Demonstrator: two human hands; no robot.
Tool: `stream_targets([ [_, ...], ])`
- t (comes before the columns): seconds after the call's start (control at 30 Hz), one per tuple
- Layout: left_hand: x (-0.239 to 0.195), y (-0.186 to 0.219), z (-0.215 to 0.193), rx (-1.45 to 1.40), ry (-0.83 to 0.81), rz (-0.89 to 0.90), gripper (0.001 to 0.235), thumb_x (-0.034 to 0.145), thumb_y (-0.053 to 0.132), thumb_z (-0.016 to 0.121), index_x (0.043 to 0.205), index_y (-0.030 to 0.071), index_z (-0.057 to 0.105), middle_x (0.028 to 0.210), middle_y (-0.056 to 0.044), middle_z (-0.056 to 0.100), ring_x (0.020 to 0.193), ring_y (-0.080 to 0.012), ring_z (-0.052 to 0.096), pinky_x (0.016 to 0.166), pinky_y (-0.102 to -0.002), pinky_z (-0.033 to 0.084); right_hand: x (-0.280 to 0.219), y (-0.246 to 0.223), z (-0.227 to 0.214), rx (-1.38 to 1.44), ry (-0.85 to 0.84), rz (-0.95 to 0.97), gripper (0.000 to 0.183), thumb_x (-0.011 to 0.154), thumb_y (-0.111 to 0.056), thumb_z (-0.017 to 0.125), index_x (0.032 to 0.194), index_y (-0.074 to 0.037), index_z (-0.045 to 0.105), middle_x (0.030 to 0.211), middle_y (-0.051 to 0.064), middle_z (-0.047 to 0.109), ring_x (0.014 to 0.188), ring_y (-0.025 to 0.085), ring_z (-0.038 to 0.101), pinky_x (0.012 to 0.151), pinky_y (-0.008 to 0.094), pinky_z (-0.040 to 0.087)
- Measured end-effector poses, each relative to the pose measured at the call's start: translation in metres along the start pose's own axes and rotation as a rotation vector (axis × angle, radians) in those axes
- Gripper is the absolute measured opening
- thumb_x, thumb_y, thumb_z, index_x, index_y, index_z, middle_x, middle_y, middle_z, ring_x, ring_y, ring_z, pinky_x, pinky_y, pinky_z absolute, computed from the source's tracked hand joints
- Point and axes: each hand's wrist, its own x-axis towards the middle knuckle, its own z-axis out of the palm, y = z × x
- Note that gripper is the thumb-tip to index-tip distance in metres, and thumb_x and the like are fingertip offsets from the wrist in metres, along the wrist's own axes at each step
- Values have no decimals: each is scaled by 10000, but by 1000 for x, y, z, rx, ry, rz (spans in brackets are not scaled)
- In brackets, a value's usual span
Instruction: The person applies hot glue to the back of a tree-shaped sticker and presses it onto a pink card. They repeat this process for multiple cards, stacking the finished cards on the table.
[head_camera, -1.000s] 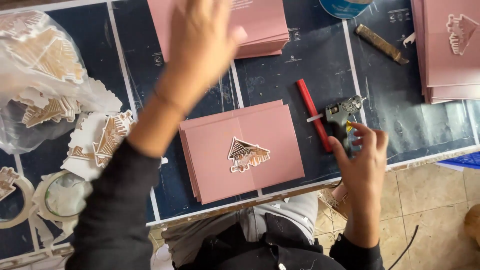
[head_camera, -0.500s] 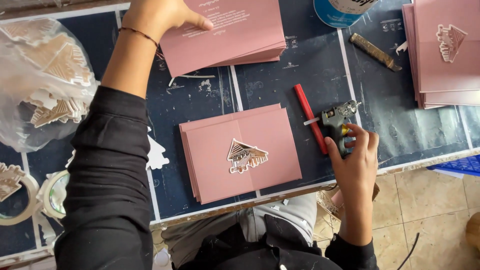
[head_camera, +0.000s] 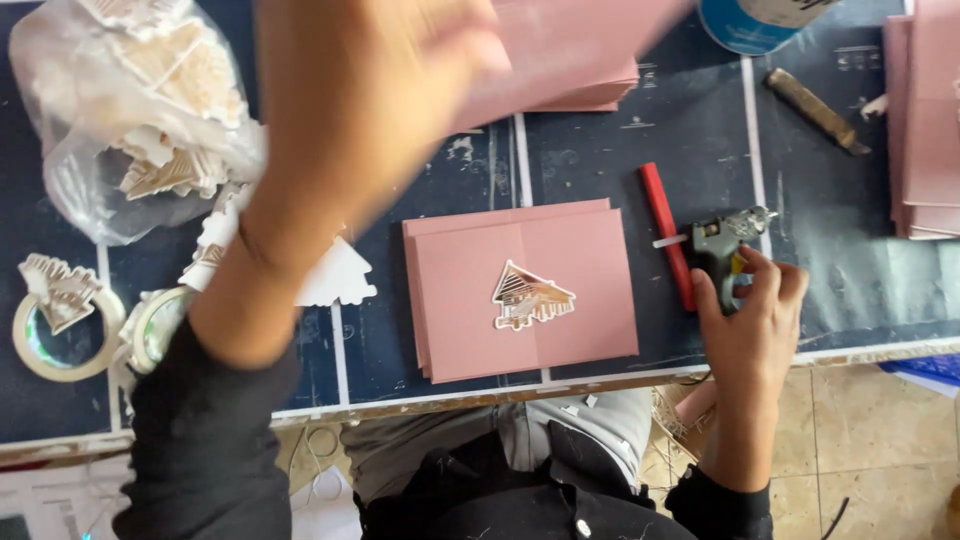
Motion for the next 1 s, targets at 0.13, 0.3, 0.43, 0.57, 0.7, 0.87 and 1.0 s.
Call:
stream_targets([
  [0.13, -49, 106, -34, -43, -98, 141, 204, 1129, -39, 694, 959, 72, 673, 824, -32, 479, 704, -196, 432, 580, -346, 351, 2, 4, 3, -42, 3, 2, 538, 997, -236, 820, 1440, 24, 660, 1375, 202, 498, 995, 380, 656, 827, 592, 524],
  [0.3, -142, 147, -15, 23, -117, 194, 160, 1040, 13, 850, 943, 77, 741, 872, 0, 677, 794, -100, 605, 667, -212, 533, 5, -4, 1, -39, -18, 58, 486, 1064, -273, 804, 1410, 36, 659, 1397, 176, 487, 969, 298, 666, 827, 563, 536],
  [0.43, -169, 147, -16, -43, -261, 95, 129, 1058, 74, 830, 1168, 32, 776, 976, -36, 719, 895, -170, 654, 785, -294, 588, 7, 25, 14, -30, 81, -69, 385, 1062, -175, 850, 1314, 73, 695, 1340, 205, 546, 942, 328, 661, 841, 559, 529],
  [0.57, -191, 142, -16, -269, -352, -31, 384, 999, 360, 845, 1149, 11, 787, 1049, -100, 799, 954, -222, 747, 869, -330, 653, 2, 23, 5, 275, 121, 14, 215, 1165, -46, 753, 1321, 87, 689, 1322, 201, 560, 998, 273, 633, 701, 366, 498],
  [0.7, -181, 105, -37, -74, -209, -323, 68, 1007, 48, 826, 1058, 90, 809, 1025, -92, 787, 886, -207, 739, 679, -277, 623, -9, -1, -18, 848, 99, 272, 212, 1142, -107, 549, 1318, -23, 632, 1243, 89, 683, 905, 122, 640, 773, 224, 576],
  [0.87, -214, 67, -50, 566, -397, -670, 718, 849, 409, 1010, 1400, 46, 726, 1332, -112, 619, 1087, -363, 589, 843, -491, 538, -22, -20, -40, 1404, -34, 473, 593, 789, -472, 584, 1210, -73, 711, 1095, 70, 681, 821, 156, 619, 696, 263, 450],
  [1.0, -218, 65, -55, 482, -305, -712, 538, 849, 283, 1038, 1248, 77, 743, 1295, -100, 649, 1127, -364, 616, 826, -496, 515, -36, -28, -27, 1486, -137, 342, 599, 921, -621, 797, 1215, -112, 681, 1139, 33, 653, 807, 116, 579, 652, 230, 423],
])
